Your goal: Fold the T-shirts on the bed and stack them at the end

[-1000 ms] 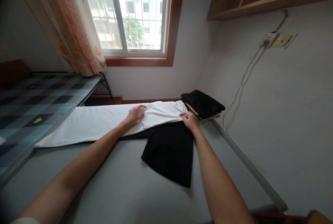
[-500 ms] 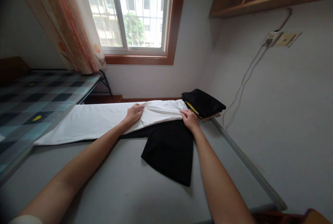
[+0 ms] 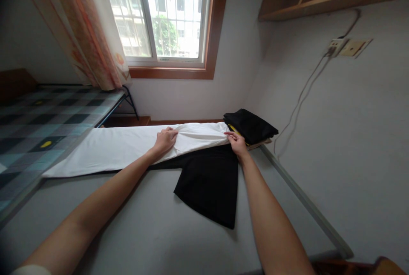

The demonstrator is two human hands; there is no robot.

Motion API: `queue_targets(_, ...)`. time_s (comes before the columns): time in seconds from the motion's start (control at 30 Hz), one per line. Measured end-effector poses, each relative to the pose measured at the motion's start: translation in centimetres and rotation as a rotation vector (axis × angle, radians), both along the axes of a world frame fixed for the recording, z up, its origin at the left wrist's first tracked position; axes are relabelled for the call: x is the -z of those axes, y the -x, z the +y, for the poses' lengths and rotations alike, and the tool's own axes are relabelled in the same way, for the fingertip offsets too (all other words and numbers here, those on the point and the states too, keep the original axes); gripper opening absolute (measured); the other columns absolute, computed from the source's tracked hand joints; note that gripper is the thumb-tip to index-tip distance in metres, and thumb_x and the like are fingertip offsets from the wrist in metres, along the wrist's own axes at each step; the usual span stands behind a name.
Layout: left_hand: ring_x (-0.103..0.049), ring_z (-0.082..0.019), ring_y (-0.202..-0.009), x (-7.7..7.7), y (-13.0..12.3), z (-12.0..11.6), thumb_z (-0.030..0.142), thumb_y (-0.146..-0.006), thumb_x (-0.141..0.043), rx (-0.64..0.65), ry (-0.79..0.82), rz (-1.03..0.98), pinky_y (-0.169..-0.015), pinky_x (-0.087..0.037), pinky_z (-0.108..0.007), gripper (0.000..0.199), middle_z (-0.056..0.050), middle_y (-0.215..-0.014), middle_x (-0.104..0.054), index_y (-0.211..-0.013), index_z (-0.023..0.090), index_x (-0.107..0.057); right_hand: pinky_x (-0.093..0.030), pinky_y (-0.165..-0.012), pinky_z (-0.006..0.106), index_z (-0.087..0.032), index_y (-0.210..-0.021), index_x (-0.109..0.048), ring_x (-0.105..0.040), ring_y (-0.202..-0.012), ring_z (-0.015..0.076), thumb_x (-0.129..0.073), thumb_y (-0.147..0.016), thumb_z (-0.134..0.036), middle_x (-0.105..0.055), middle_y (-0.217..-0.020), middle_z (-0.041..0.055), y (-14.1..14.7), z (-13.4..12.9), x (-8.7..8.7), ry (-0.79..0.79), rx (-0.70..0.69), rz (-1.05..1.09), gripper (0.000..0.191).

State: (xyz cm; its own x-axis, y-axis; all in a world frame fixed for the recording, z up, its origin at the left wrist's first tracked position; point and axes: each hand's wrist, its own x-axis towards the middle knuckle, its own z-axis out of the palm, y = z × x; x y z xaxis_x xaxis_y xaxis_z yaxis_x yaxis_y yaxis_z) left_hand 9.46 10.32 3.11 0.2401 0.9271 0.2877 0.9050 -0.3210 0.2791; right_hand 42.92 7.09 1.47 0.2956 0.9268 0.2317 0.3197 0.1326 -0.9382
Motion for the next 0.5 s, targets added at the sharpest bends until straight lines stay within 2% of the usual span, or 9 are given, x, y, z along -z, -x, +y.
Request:
queue_targets(0.17,-0.055,-0.026,-0.101,0.2,0.1,0.1,0.028,-0.094,-0.043,0.016,-0.009,-0.014,-0.087,-0.042,-0.042,0.031,-0.007,-0.113,-0.061,-0.109,0.028,-0.071,-0.047,-0.089,0.034,-0.019,-0.089,-0.075,-0.063,-0.099,0.0231,-0.06,-0.064,-0.028,-0.073,-0.102,0.0073,-0.2,-0.9,-0.7,0.032,-0.102,0.07,0.03)
queue_targets(0.27,-0.055,-0.027,-0.1,0.3,0.1,0.0,0.028,-0.094,-0.042,0.013,-0.007,-0.018,-0.087,-0.042,-0.044,0.032,-0.009,-0.113,-0.061,-0.108,0.027,-0.072,-0.047,-0.087,0.034,-0.018,-0.092,-0.076,-0.064,-0.096,0.022,-0.059,-0.061,-0.024,-0.073,-0.102,0.0071,-0.3,-1.1,-0.8,0.061,-0.13,0.083,0.036)
queue_targets(0.37,-0.05,-0.03,-0.111,-0.2,-0.1,-0.5,0.026,-0.093,-0.045,0.003,-0.092,-0.019,-0.091,-0.041,-0.047,0.03,-0.011,-0.122,-0.058,-0.104,0.024,-0.073,-0.048,-0.083,0.033,-0.016,-0.092,-0.076,-0.064,-0.088,0.0207,-0.059,-0.061,-0.024,-0.074,-0.096,0.0074,-0.3,-1.0,-0.7,0.066,-0.114,0.035,0.036)
queue_targets(0.43,-0.047,-0.031,-0.118,-0.8,-0.6,-1.1,0.025,-0.091,-0.05,0.071,-0.185,-0.031,-0.095,-0.039,-0.047,0.026,-0.011,-0.128,-0.055,-0.105,0.022,-0.072,-0.048,-0.079,0.032,-0.014,-0.093,-0.076,-0.063,-0.083,0.0199,-0.059,-0.062,-0.025,-0.074,-0.092,0.0072,-0.3,-1.0,-0.6,0.061,-0.109,-0.013,0.036)
queue_targets(0.5,-0.051,-0.027,-0.115,-1.5,-1.6,-2.0,0.027,-0.091,-0.053,0.244,-0.225,-0.04,-0.096,-0.04,-0.044,0.025,-0.01,-0.124,-0.058,-0.109,0.021,-0.07,-0.049,-0.074,0.031,-0.014,-0.094,-0.076,-0.063,-0.079,0.0192,-0.06,-0.064,-0.027,-0.073,-0.089,0.0069,-0.4,-1.0,-0.5,0.054,-0.111,-0.048,0.036)
